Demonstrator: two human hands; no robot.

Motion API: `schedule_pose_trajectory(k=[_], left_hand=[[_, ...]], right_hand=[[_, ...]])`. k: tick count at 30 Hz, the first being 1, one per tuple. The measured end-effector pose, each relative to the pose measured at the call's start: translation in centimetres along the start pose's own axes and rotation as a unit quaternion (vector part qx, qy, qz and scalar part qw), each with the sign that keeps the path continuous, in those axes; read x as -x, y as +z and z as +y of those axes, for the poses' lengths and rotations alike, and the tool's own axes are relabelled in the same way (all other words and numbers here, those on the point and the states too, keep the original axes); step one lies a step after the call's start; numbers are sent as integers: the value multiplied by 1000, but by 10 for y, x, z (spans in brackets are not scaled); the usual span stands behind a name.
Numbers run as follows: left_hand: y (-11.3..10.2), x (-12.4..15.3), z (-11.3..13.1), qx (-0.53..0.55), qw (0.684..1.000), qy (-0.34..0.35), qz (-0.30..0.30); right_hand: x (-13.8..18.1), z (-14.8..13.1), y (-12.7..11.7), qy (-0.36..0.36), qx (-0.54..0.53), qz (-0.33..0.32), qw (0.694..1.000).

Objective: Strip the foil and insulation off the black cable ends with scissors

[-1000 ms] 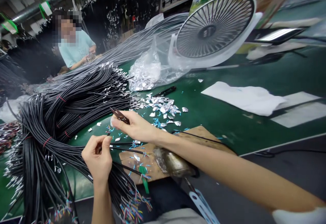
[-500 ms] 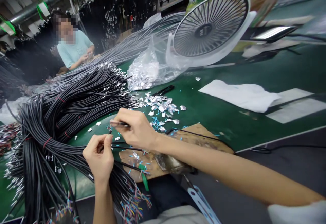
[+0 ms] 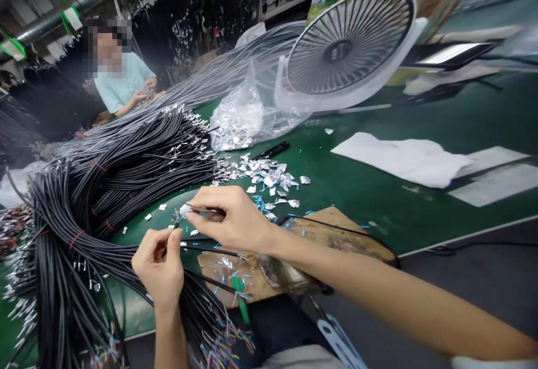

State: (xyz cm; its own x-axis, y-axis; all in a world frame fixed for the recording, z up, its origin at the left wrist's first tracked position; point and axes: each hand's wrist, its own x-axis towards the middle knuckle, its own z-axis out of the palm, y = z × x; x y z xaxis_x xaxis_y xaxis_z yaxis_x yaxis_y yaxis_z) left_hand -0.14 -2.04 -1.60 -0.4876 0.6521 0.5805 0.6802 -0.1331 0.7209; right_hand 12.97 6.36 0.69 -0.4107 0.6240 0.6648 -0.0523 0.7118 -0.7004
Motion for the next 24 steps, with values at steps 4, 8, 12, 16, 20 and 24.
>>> schedule_pose_trajectory(k=[4,8,12,16,20,24], left_hand=[[0,1,-1,9,1000,-10,-14],[0,2,-3,17,1000,-10,-20],[-1,0,-2,26,999,6,-30],[-2,-3,-1,18,999,32,-37],[-2,-4,-1,8,998,40,-37],[-1,-1,-3,1,999,37,-31]], right_hand=[[2,5,-1,-46,20,-5,999],[3,7,0,-69,34,-11,997],[3,7,2,-45,31,-18,998],[2,5,2,-17,15,-24,999],[1,3,1,3,-17,-4,1000],[2,5,2,-34,-21,15,999]])
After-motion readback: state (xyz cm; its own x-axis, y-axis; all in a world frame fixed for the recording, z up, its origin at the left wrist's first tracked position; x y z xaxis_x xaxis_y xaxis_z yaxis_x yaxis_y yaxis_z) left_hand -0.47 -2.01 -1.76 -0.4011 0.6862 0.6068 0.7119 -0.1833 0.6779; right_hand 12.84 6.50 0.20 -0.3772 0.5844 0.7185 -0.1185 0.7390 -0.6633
